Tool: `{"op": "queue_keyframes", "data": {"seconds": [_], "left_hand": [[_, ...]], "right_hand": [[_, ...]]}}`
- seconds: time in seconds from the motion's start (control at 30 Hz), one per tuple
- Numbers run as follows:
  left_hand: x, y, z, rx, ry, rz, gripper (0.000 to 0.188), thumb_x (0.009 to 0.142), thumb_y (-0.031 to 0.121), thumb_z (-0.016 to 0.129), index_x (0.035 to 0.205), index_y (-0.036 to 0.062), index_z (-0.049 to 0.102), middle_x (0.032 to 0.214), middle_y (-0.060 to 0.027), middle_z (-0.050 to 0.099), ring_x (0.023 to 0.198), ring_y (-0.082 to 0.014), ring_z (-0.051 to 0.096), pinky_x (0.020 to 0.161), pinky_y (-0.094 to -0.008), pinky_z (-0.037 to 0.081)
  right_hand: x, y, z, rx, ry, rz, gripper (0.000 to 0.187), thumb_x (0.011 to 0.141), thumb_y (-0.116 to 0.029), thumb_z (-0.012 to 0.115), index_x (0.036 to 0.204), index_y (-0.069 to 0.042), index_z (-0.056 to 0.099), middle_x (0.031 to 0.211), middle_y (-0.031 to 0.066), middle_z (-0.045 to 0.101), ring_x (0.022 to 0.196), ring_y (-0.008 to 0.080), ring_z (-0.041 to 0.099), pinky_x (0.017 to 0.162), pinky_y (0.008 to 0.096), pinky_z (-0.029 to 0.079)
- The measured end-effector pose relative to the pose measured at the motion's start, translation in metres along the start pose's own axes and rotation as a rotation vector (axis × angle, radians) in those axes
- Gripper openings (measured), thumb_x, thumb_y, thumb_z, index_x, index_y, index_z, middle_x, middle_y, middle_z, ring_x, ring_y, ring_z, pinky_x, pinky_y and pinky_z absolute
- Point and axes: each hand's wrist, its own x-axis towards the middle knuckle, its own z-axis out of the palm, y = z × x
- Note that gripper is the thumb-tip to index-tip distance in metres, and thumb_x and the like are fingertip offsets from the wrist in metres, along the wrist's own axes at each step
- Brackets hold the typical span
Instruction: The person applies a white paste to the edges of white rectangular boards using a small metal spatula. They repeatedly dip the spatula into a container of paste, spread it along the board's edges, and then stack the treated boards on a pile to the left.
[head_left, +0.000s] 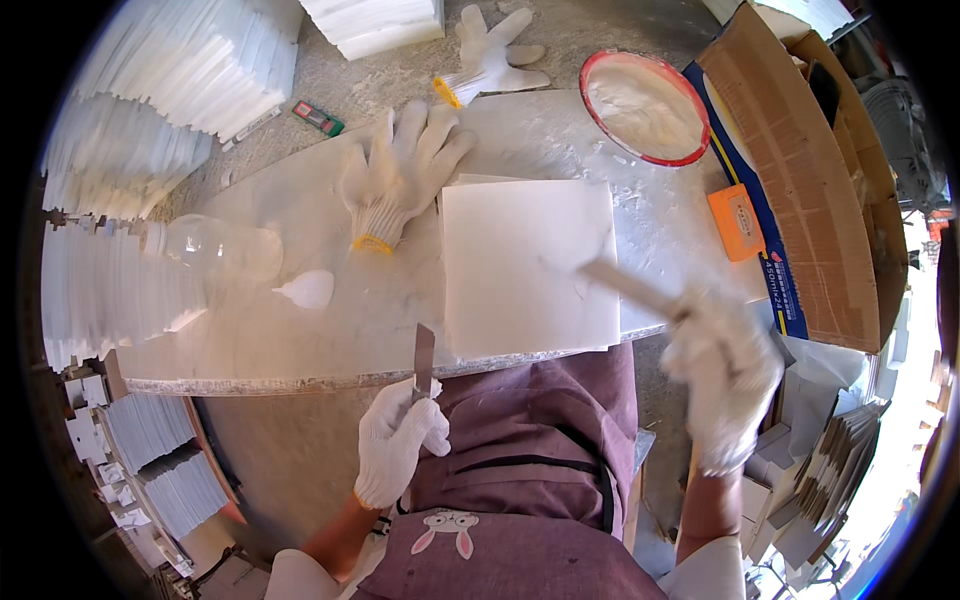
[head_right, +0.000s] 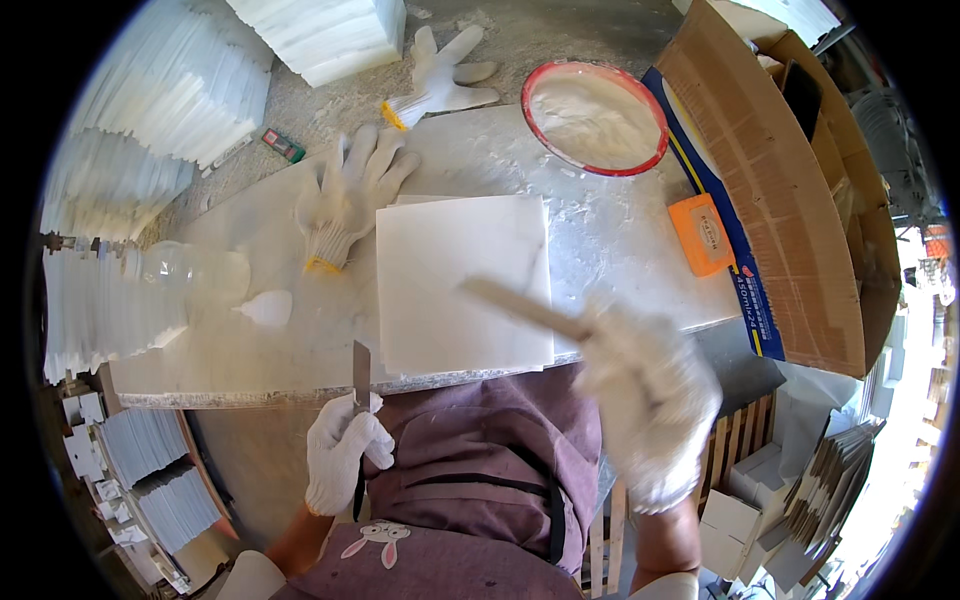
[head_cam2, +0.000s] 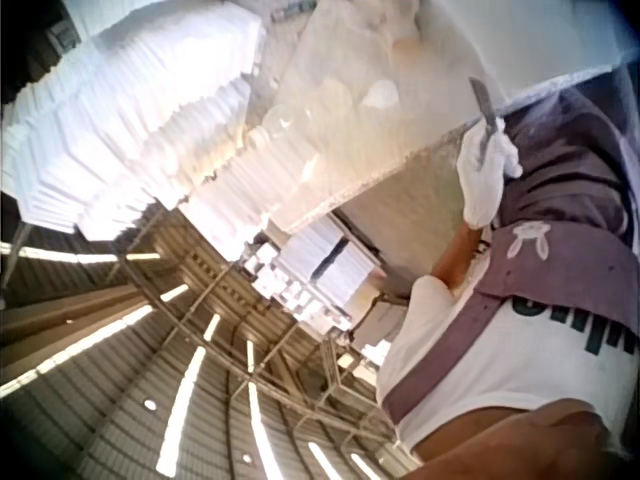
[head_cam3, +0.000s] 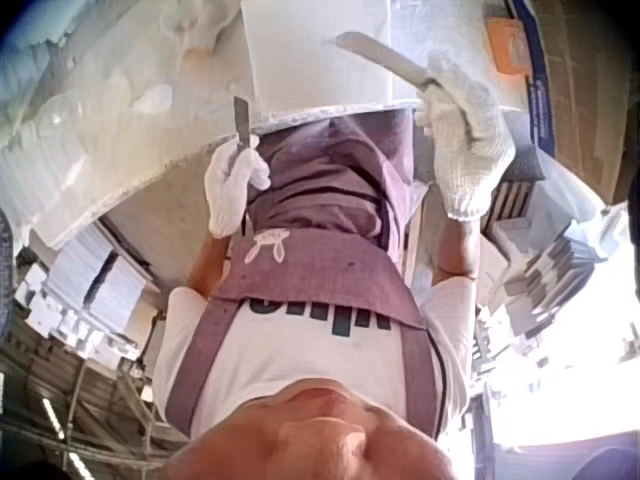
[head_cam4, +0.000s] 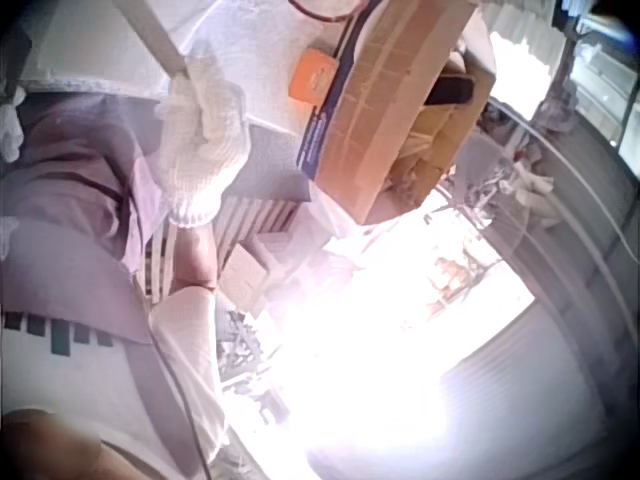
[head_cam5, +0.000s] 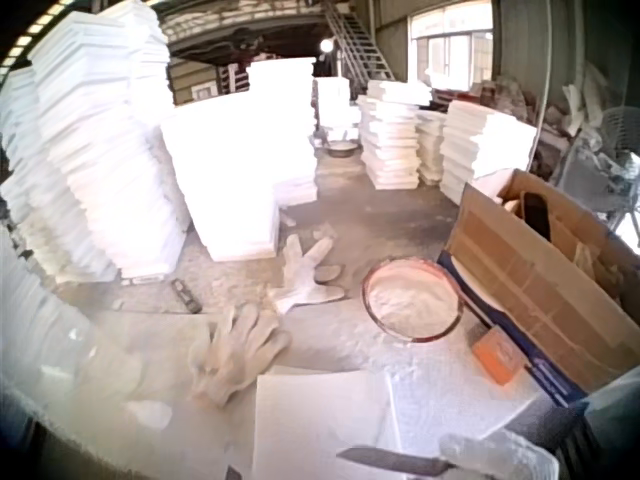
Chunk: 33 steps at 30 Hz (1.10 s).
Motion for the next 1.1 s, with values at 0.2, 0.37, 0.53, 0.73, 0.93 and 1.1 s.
{"op": "queue_keyframes", "data": {"seconds": [0.2, 0.37, 0.53, 0.73, 0.93, 1.1], "left_hand": [[0.009, -0.002, 0.001, 0.044, -0.022, -0.125, 0.022, 0.097, 0.012, 0.060, 0.111, -0.0041, 0.059, 0.072, -0.0070, 0.062, 0.055, -0.0104, 0.058, 0.052, -0.0246, 0.050], [0.003, -0.009, -0.002, 0.077, -0.023, -0.115, 0.026, 0.096, 0.016, 0.062, 0.113, -0.0038, 0.060, 0.068, -0.0045, 0.061, 0.052, -0.0095, 0.057, 0.048, -0.0237, 0.048], [-0.002, -0.010, -0.002, 0.155, 0.024, -0.131, 0.030, 0.098, 0.019, 0.059, 0.117, -0.0039, 0.059, 0.067, -0.0041, 0.061, 0.053, -0.0103, 0.057, 0.050, -0.0239, 0.048], [-0.007, -0.020, -0.010, 0.058, -0.010, -0.070, 0.035, 0.102, 0.021, 0.053, 0.122, -0.0069, 0.056, 0.077, -0.0057, 0.061, 0.061, -0.0116, 0.059, 0.071, -0.0301, 0.056], [-0.004, -0.022, -0.011, 0.037, 0.016, -0.069, 0.030, 0.101, 0.020, 0.054, 0.116, -0.0058, 0.057, 0.080, -0.0060, 0.061, 0.061, -0.0126, 0.059, 0.072, -0.0308, 0.057], [-0.003, -0.019, -0.007, 0.017, 0.040, -0.048, 0.027, 0.099, 0.019, 0.058, 0.111, -0.0052, 0.058, 0.079, -0.0083, 0.064, 0.065, -0.0137, 0.063, 0.061, -0.0256, 0.053]], "right_hand": [[-0.080, 0.020, 0.074, 0.049, -0.196, 0.009, 0.035, 0.085, 0.011, 0.060, 0.117, 0.003, 0.068, 0.085, 0.0112, 0.069, 0.068, 0.0142, 0.065, 0.063, 0.0255, 0.054], [-0.080, 0.049, 0.110, -0.112, -0.101, -0.211, 0.031, 0.084, 0.001, 0.069, 0.114, -0.004, 0.071, 0.081, 0.0119, 0.068, 0.066, 0.0246, 0.067, 0.062, 0.0331, 0.054], [-0.087, 0.059, 0.119, -0.226, -0.196, -0.158, 0.031, 0.085, -0.007, 0.070, 0.115, -0.008, 0.070, 0.078, 0.0108, 0.066, 0.066, 0.0263, 0.066, 0.059, 0.0351, 0.052], [-0.086, 0.060, 0.124, -0.212, -0.245, -0.121, 0.038, 0.086, -0.011, 0.069, 0.124, -0.012, 0.066, 0.074, 0.0090, 0.063, 0.062, 0.0271, 0.063, 0.057, 0.0370, 0.051], [-0.088, 0.062, 0.128, -0.185, -0.295, -0.103, 0.038, 0.089, -0.013, 0.065, 0.127, -0.012, 0.063, 0.076, 0.0109, 0.063, 0.064, 0.0296, 0.064, 0.057, 0.0389, 0.051], [-0.095, 0.053, 0.128, -0.198, -0.415, -0.098, 0.039, 0.090, -0.015, 0.063, 0.129, -0.013, 0.062, 0.077, 0.0120, 0.063, 0.065, 0.0305, 0.064, 0.057, 0.0403, 0.052]]}}
